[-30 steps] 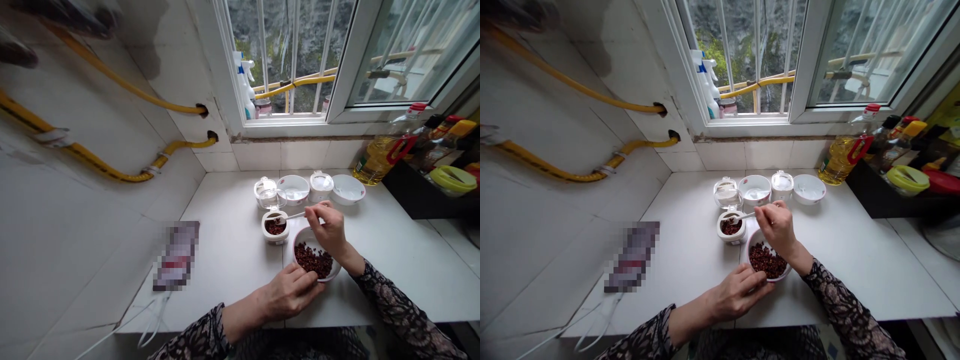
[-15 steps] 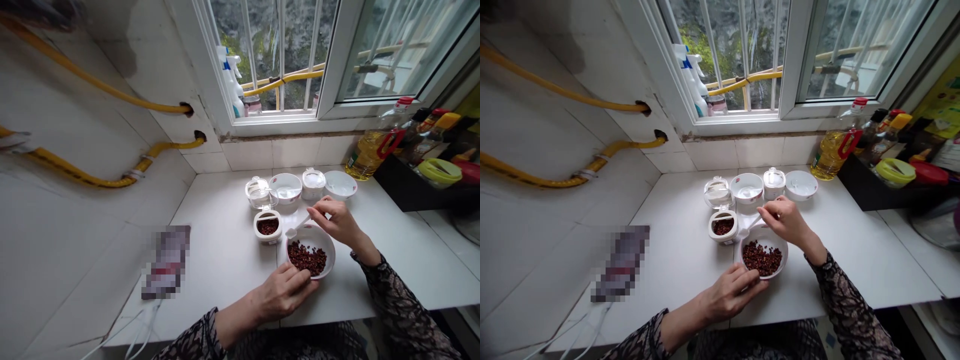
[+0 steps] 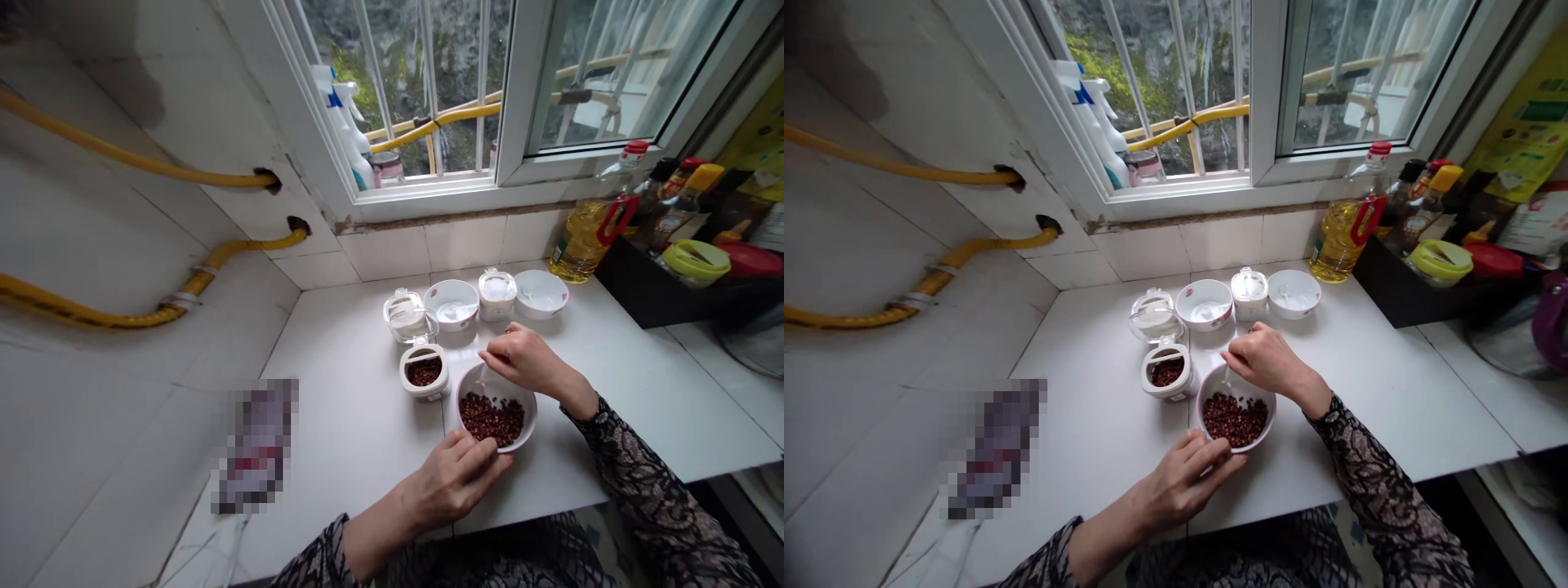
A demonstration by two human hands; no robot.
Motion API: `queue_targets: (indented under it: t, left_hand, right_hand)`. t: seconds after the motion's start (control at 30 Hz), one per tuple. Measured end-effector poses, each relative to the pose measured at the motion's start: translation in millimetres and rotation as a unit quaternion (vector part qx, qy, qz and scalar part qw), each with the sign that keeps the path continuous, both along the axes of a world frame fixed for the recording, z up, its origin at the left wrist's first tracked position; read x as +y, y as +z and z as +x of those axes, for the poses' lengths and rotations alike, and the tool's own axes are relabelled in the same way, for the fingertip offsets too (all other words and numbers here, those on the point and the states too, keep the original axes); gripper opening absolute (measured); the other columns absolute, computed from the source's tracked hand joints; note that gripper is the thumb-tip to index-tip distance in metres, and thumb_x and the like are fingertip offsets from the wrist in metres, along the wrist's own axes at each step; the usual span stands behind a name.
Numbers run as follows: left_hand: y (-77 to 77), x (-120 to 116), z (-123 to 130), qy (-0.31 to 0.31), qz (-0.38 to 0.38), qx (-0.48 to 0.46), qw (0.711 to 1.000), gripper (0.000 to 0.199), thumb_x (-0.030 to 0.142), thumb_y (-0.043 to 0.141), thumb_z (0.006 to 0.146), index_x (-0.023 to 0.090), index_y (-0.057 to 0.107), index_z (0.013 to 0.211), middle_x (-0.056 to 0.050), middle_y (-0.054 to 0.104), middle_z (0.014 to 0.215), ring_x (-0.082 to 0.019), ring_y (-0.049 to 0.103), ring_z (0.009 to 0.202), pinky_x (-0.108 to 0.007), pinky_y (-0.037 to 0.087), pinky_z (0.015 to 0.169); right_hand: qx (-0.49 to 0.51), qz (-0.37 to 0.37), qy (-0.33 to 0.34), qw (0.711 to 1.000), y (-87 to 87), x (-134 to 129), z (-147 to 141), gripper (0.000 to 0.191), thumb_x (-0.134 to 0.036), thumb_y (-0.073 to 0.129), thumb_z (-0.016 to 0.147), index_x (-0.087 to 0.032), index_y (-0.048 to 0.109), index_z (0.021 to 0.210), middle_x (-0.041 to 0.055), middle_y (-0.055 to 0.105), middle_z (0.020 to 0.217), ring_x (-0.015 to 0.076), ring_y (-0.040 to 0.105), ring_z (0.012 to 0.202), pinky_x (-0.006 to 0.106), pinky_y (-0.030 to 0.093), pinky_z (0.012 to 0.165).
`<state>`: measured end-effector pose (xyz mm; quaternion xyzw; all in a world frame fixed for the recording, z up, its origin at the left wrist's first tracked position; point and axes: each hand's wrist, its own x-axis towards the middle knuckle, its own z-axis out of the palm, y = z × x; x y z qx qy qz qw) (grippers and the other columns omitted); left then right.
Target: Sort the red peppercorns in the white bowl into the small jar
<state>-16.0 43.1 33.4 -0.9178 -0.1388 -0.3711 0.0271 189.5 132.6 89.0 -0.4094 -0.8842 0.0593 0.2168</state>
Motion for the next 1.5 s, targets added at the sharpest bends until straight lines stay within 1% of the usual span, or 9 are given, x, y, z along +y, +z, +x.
queue_targets:
  t: [0.17, 0.4, 0.57, 0.7, 1.0, 1.2, 1.3, 1.37, 1.5]
  left_hand:
    - [-2.5, 0, -2, -0.002, 0.002, 0.016, 1.0, 0.02, 0.009, 0.046, 0.097, 0.01, 0.062, 0.109, -0.007, 0.061, 0.095, -0.013, 0.052, 0.072, -0.029, 0.042, 0.069]
    - [-1.3, -1, -1, -0.002, 0.003, 0.017, 1.0, 0.02, 0.009, 0.048, 0.097, 0.009, 0.063, 0.11, -0.008, 0.061, 0.095, -0.013, 0.053, 0.073, -0.029, 0.043, 0.069]
    - [-0.8, -1, -2, 0.0, 0.003, 0.012, 1.0, 0.021, 0.009, 0.045, 0.098, 0.009, 0.064, 0.108, -0.008, 0.062, 0.095, -0.013, 0.053, 0.072, -0.029, 0.044, 0.069]
    - [-4.6, -1, -3, 0.004, 0.016, 0.029, 0.999, 0.018, 0.011, 0.051, 0.096, 0.01, 0.064, 0.11, -0.009, 0.062, 0.097, -0.013, 0.055, 0.075, -0.029, 0.045, 0.07]
    - [-1.7, -1, -1, -0.001, 0.005, 0.004, 1.0, 0.019, 0.009, 0.047, 0.098, 0.009, 0.064, 0.107, -0.008, 0.062, 0.094, -0.013, 0.053, 0.071, -0.029, 0.044, 0.067]
    - [-0.3, 0, -1, -0.002, 0.004, 0.006, 1.0, 0.021, 0.01, 0.045, 0.098, 0.01, 0.064, 0.107, -0.008, 0.062, 0.093, -0.012, 0.053, 0.07, -0.028, 0.044, 0.067]
    - [-1.7, 0, -1, 0.0, 0.006, 0.017, 1.0, 0.019, 0.01, 0.049, 0.097, 0.01, 0.064, 0.109, -0.008, 0.062, 0.095, -0.012, 0.053, 0.071, -0.028, 0.045, 0.068]
    - [-2.7, -1, -2, -0.001, 0.009, 0.018, 1.0, 0.019, 0.01, 0.05, 0.097, 0.01, 0.064, 0.109, -0.008, 0.062, 0.095, -0.012, 0.054, 0.072, -0.028, 0.046, 0.069]
    - [-3.5, -1, -2, 0.002, 0.002, 0.026, 1.0, 0.019, 0.011, 0.051, 0.096, 0.01, 0.063, 0.11, -0.008, 0.063, 0.094, -0.013, 0.055, 0.073, -0.029, 0.047, 0.069]
  right_hand:
    - [-0.002, 0.001, -0.01, 1.0, 0.5, 1, 2, 0.042, -0.027, 0.044, 0.096, -0.017, 0.051, 0.055, -0.0011, 0.054, 0.053, 0.0093, 0.03, 0.05, 0.03, 0.031, 0.068]
    - [0.064, -0.095, -0.036, 0.993, -3.1, 0, -3, 0.044, -0.03, 0.048, 0.093, -0.017, 0.048, 0.051, -0.0031, 0.046, 0.048, 0.0087, 0.029, 0.051, 0.028, 0.027, 0.059]
    - [0.16, -0.201, -0.054, 0.965, 2.7, 1, 2, 0.043, -0.034, 0.047, 0.091, -0.016, 0.053, 0.052, -0.0036, 0.045, 0.048, 0.0073, 0.031, 0.049, 0.025, 0.023, 0.051]
    - [0.218, -0.262, -0.066, 0.938, 5.4, 2, 2, 0.042, -0.037, 0.048, 0.088, -0.016, 0.055, 0.052, -0.0049, 0.04, 0.047, 0.007, 0.03, 0.047, 0.024, 0.023, 0.048]
    - [0.274, -0.323, -0.107, 0.9, 1.5, 5, 1, 0.045, -0.047, 0.052, 0.081, -0.018, 0.047, 0.048, -0.0072, 0.028, 0.046, 0.006, 0.024, 0.045, 0.023, 0.018, 0.044]
    - [0.312, -0.351, -0.128, 0.874, -7.5, 9, -3, 0.049, -0.057, 0.056, 0.077, -0.018, 0.049, 0.049, -0.0068, 0.031, 0.043, 0.0062, 0.026, 0.044, 0.022, 0.018, 0.043]
    - [0.347, -0.331, -0.124, 0.868, -6.9, 7, -11, 0.051, -0.062, 0.055, 0.078, -0.018, 0.051, 0.052, -0.0058, 0.035, 0.045, 0.0069, 0.028, 0.044, 0.023, 0.021, 0.043]
    - [0.374, -0.283, -0.13, 0.874, -3.7, 2, -19, 0.051, -0.062, 0.053, 0.081, -0.018, 0.052, 0.055, -0.0046, 0.038, 0.047, 0.0083, 0.032, 0.045, 0.024, 0.025, 0.044]
    - [0.366, -0.098, -0.151, 0.913, 2.6, -10, -34, 0.045, -0.05, 0.047, 0.093, -0.019, 0.056, 0.062, -0.0008, 0.049, 0.055, 0.0127, 0.044, 0.053, 0.028, 0.038, 0.056]
